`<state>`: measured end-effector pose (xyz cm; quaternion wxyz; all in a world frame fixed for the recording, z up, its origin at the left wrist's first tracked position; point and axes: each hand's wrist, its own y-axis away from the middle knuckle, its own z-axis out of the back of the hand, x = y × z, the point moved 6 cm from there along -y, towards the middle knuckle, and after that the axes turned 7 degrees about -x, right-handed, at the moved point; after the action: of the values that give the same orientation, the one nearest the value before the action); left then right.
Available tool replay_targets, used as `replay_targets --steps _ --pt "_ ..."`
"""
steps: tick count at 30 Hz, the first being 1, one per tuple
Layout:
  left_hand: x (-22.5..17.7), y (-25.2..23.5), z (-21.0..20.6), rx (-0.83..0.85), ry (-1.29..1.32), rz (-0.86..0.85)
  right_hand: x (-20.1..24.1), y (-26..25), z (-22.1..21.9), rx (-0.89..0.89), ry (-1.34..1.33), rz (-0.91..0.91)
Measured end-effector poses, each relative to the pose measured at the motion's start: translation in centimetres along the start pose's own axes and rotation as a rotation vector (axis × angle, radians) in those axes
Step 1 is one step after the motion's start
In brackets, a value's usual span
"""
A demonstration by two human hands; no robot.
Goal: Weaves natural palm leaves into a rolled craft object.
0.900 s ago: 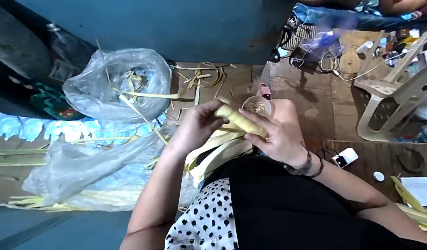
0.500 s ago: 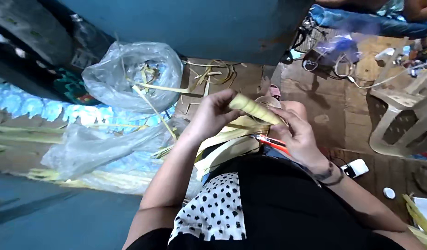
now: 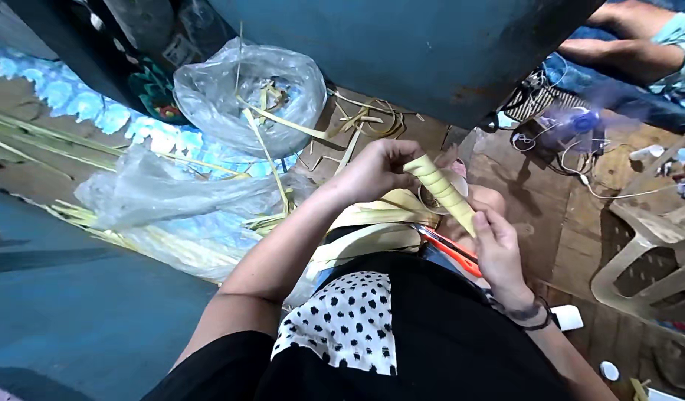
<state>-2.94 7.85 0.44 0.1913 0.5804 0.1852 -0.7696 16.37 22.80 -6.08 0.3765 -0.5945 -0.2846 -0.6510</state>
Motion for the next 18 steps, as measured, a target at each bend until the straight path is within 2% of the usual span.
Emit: replay_targets --steps 1,2,3,5,6,7,10,11,12,14,15,16,18 --pt "0.2 -0.1 0.1 -0.006 -0.009 0.004 0.3 0.1 0.1 0.005 0.143 0.166" --pt "0.3 -0.2 0.0 -0.002 -0.019 0.006 0.1 0.1 0.1 -0.004 0.172 0.195" --pt "0.3 -0.2 0.0 0.009 -0.032 0.005 -0.4 0.1 0.2 0.001 0.061 0.050" --pt "0.1 -0.3 -0.2 0.031 -0.055 -0.001 -1.6 0.4 -0.6 0.026 -0.363 -0.463" --pt "0.1 -0.4 -0.3 0.040 -0.057 -0.003 -1.8 0.6 -0.8 0.029 -0.444 -0.562" --pt "0.0 -0.6 -0.4 0.046 -0.056 -0.006 -1.5 0.6 -0.5 0.019 -0.385 -0.488" --pt "0.0 -1.4 0.1 0.039 -0.074 -0.020 -0.1 0.3 0.7 0.002 0.126 0.150" --pt "0.0 -1.6 0.2 0.042 -0.082 -0.022 0.0 0.2 0.8 -0.016 0.159 0.200" --pt "-0.1 -1.9 0.3 0.053 -0.083 -0.026 -0.3 0.1 0.9 -0.020 0.054 0.082" --pt "-0.3 -2.2 0.3 0.082 -0.056 -0.041 -1.4 0.1 0.4 -0.058 -0.325 -0.408" --pt "-0.3 -2.3 0.3 0.095 -0.035 -0.042 -1.5 0.2 0.1 -0.065 -0.394 -0.532" --pt "-0.2 -2.5 0.3 0.099 -0.026 -0.040 -1.4 0.2 0.2 -0.074 -0.343 -0.494" --pt "0.1 -2.7 0.6 0.084 -0.036 -0.025 -0.7 0.0 0.8 -0.059 -0.043 -0.084"
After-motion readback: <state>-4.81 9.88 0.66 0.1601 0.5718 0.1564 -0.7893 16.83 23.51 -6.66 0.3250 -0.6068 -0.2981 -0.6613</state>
